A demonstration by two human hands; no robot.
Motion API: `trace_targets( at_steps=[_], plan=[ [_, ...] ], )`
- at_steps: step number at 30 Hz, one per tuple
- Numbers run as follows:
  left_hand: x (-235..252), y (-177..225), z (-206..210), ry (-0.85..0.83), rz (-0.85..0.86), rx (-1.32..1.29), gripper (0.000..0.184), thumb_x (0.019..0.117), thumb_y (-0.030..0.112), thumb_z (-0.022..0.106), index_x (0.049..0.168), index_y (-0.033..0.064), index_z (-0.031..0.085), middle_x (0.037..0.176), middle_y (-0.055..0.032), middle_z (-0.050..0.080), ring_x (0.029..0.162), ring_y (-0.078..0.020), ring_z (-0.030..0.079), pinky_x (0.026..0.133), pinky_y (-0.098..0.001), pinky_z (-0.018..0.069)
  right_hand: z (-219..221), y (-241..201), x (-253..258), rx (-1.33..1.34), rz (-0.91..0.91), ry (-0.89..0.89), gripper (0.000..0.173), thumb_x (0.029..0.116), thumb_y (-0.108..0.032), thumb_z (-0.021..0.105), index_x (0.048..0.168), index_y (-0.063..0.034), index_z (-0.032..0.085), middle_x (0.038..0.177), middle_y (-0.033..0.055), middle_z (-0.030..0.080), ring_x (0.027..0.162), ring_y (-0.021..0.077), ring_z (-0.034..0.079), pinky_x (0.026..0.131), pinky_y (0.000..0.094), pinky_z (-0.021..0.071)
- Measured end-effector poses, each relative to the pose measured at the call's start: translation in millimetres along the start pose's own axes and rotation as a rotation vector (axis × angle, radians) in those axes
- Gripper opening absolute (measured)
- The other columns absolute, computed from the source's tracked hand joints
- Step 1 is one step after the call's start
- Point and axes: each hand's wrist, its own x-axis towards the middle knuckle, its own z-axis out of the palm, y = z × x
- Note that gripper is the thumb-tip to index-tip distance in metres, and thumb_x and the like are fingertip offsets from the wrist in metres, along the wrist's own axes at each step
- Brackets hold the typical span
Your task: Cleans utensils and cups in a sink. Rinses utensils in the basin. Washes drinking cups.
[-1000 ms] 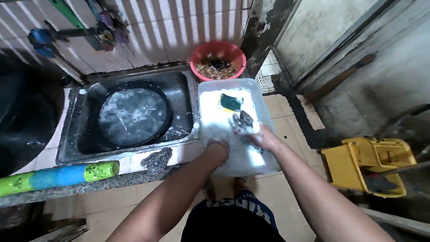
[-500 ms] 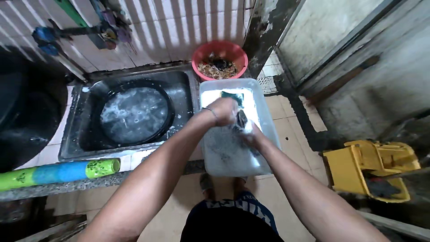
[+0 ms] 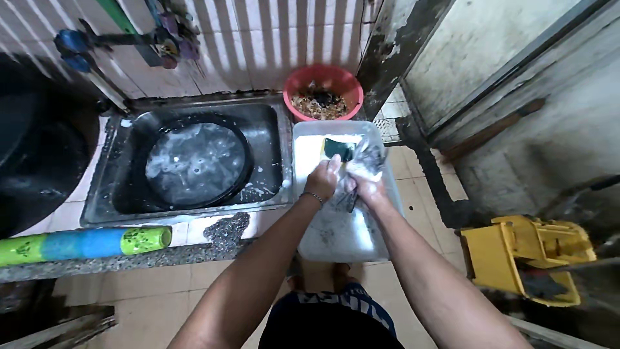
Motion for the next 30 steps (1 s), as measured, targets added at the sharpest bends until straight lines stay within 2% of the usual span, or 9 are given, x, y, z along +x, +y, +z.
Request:
trace_targets(
  at_steps=[4,7,10,12,14,18,21,25,30],
  plan=[
    [-18,2,8,-0.37,-0.192,-0.199,0.038,0.1116,0.024,0.046,0.137,-0.0024,0.054,0.118,-0.0188,0.064,0.099,-0.0231,0.063,0.087,-0.0393,0.0532,-19,-16,4,0.708,-0.025,-0.195,0.045,0.1118,-0.026,0.024,0.084,-0.0228,0.059,0.052,-0.0119,0.051,0.048,0.0021,0.052,0.055,0.0222,0.051],
    [-29,7,18,-0.434,-0.327,-0.573,0.033,0.1114,0.022,0.046,0.132,-0.0022,0.055,0.099,-0.0114,0.071,0.083,-0.0163,0.071,0.075,-0.0322,0.0597,-20,-23,4,0.832,-0.138,-0.242,0.041,0.1102,-0.028,0.031,0.083,-0.0248,0.062,0.052,-0.012,0.05,0.045,0.0008,0.049,0.05,0.0196,0.0464],
    [-36,9,17,-0.489,-0.261,-0.508,0.023,0.1093,0.012,0.048,0.122,-0.0048,0.057,0.085,-0.0081,0.068,0.073,-0.0146,0.07,0.069,-0.0299,0.0611,-21,-26,4,0.848,-0.198,-0.277,0.035,0.1086,-0.03,0.037,0.086,-0.0213,0.062,0.05,-0.01,0.048,0.042,0.0039,0.048,0.047,0.0229,0.0456],
    [-35,7,13,-0.555,-0.16,-0.197,0.024,0.1077,0.013,0.053,0.124,-0.0046,0.059,0.095,-0.01,0.07,0.083,-0.0139,0.07,0.077,-0.0284,0.0593,-22,-28,4,0.789,-0.163,-0.265,0.036,0.1084,-0.029,0.035,0.084,-0.0222,0.061,0.049,-0.0111,0.046,0.041,0.0028,0.045,0.045,0.0215,0.0435],
    [-29,6,7,-0.546,-0.062,0.315,0.033,0.1061,0.018,0.058,0.129,-0.0049,0.063,0.12,-0.021,0.069,0.111,-0.0293,0.068,0.099,-0.0446,0.0525,-26,-31,3,0.62,-0.101,-0.214,0.039,0.1099,-0.024,0.03,0.083,-0.0222,0.058,0.046,-0.0121,0.043,0.039,0.0022,0.043,0.045,0.0218,0.0449],
    [2,4,18,-0.28,-0.37,0.781,0.08,0.1047,0.048,0.055,0.152,-0.0128,0.032,0.156,-0.0362,0.035,0.142,-0.0489,0.042,0.113,-0.06,0.0406,-26,-36,-8,0.329,-0.036,-0.077,0.034,0.1092,-0.026,0.042,0.08,-0.0187,0.058,0.046,-0.0108,0.042,0.038,0.0032,0.041,0.045,0.0233,0.0451],
    [37,-3,33,-0.253,-0.386,0.756,0.067,0.1065,0.049,0.049,0.139,-0.0089,0.053,0.145,-0.0301,0.053,0.137,-0.0433,0.052,0.11,-0.0619,0.0425,-29,-25,-21,0.367,-0.048,-0.093,0.041,0.1095,-0.03,0.042,0.072,-0.0204,0.055,0.046,-0.0107,0.04,0.039,0.003,0.041,0.044,0.0224,0.0427],
    [75,-12,53,-0.318,-0.195,0.864,0.042,0.1055,0.031,0.053,0.111,-0.0059,0.072,0.126,-0.0266,0.067,0.124,-0.0432,0.061,0.103,-0.0635,0.0475,-36,-12,-40,0.38,-0.013,-0.062,0.039,0.1072,-0.034,0.048,0.072,-0.0195,0.056,0.048,-0.0095,0.04,0.04,0.0034,0.04,0.044,0.0215,0.0415],
    [62,1,81,-0.281,-0.093,0.855,0.035,0.1051,0.02,0.054,0.12,-0.0086,0.067,0.132,-0.0298,0.062,0.128,-0.046,0.057,0.105,-0.0647,0.0441,-37,-14,-50,0.288,0.063,0.022,0.031,0.1003,-0.036,0.059,0.073,-0.0212,0.058,0.051,-0.0108,0.04,0.042,0.0022,0.037,0.046,0.0208,0.0393]
  ],
)
